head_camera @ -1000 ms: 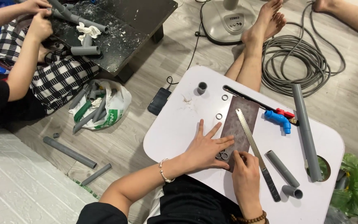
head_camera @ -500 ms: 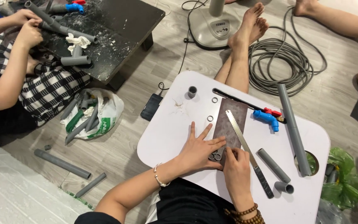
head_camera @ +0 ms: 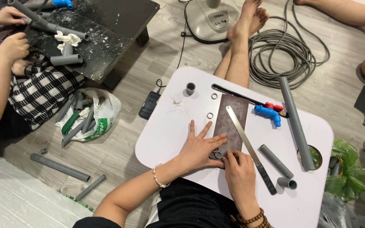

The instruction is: Applying adhesive to small PVC rings and joining them together to form a structure on a portable table.

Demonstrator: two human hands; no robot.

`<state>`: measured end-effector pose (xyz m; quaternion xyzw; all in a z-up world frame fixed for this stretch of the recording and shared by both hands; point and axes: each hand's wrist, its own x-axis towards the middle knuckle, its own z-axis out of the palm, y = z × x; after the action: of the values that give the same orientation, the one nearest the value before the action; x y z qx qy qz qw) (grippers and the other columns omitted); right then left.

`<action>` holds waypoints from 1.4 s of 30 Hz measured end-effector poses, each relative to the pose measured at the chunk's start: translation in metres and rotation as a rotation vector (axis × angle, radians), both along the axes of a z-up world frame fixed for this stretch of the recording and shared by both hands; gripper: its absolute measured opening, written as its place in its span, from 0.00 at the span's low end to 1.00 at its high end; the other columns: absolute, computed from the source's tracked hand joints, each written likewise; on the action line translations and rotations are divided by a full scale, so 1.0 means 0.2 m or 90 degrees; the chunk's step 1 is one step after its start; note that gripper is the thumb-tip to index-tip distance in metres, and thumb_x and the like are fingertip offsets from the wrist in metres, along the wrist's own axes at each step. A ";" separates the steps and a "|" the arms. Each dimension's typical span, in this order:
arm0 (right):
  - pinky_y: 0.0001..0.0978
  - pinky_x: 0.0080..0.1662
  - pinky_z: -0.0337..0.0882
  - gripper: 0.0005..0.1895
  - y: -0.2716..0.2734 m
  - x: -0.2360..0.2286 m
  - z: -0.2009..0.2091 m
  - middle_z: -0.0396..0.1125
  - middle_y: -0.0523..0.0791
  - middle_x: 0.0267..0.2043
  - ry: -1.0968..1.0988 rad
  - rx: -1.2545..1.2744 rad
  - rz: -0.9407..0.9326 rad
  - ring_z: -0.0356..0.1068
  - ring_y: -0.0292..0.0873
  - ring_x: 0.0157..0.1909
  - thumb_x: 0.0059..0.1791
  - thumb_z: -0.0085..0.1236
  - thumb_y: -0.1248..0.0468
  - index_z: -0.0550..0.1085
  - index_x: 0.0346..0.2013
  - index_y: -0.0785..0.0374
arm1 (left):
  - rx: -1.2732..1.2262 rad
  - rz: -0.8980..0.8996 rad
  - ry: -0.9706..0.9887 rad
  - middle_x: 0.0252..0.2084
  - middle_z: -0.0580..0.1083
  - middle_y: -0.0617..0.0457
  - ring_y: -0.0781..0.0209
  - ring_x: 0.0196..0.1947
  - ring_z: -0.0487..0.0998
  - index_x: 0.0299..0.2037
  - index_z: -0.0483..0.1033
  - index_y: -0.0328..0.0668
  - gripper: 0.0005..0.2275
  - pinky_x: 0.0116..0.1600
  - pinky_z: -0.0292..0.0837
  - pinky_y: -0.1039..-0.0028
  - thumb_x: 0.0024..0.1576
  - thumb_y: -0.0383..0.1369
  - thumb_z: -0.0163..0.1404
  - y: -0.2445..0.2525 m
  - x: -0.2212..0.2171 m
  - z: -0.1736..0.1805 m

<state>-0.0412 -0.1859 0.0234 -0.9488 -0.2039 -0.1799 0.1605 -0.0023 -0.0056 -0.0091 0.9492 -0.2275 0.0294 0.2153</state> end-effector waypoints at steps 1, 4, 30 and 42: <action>0.36 0.49 0.72 0.15 0.00 0.00 -0.01 0.71 0.47 0.48 0.003 -0.001 -0.003 0.69 0.46 0.46 0.47 0.65 0.66 0.80 0.48 0.66 | -0.001 -0.003 0.003 0.72 0.67 0.63 0.34 0.79 0.44 0.69 0.71 0.52 0.42 0.67 0.21 0.12 0.46 0.67 0.51 0.01 -0.01 0.01; 0.36 0.49 0.73 0.17 -0.02 0.00 -0.04 0.71 0.47 0.48 -0.010 0.021 -0.001 0.70 0.46 0.47 0.46 0.64 0.70 0.79 0.50 0.64 | -0.015 -0.011 0.008 0.72 0.67 0.61 0.35 0.80 0.43 0.68 0.70 0.50 0.41 0.66 0.19 0.12 0.47 0.64 0.55 0.01 -0.01 0.03; 0.35 0.48 0.72 0.18 -0.03 -0.03 -0.06 0.71 0.49 0.49 -0.051 0.032 0.009 0.69 0.46 0.46 0.47 0.65 0.69 0.78 0.51 0.69 | 0.020 0.006 -0.015 0.72 0.67 0.63 0.36 0.79 0.45 0.68 0.70 0.52 0.42 0.67 0.26 0.13 0.47 0.66 0.55 0.00 -0.01 -0.01; 0.36 0.50 0.68 0.16 -0.05 -0.02 -0.08 0.70 0.46 0.48 -0.081 -0.057 0.004 0.67 0.46 0.49 0.48 0.63 0.63 0.80 0.50 0.64 | 0.022 -0.002 -0.009 0.72 0.67 0.64 0.36 0.78 0.46 0.69 0.70 0.52 0.41 0.66 0.26 0.13 0.47 0.65 0.57 0.00 -0.01 0.00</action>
<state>-0.0444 -0.1964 0.0075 -0.9410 -0.2244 -0.2304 0.1051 -0.0049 -0.0057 -0.0101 0.9523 -0.2309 0.0322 0.1969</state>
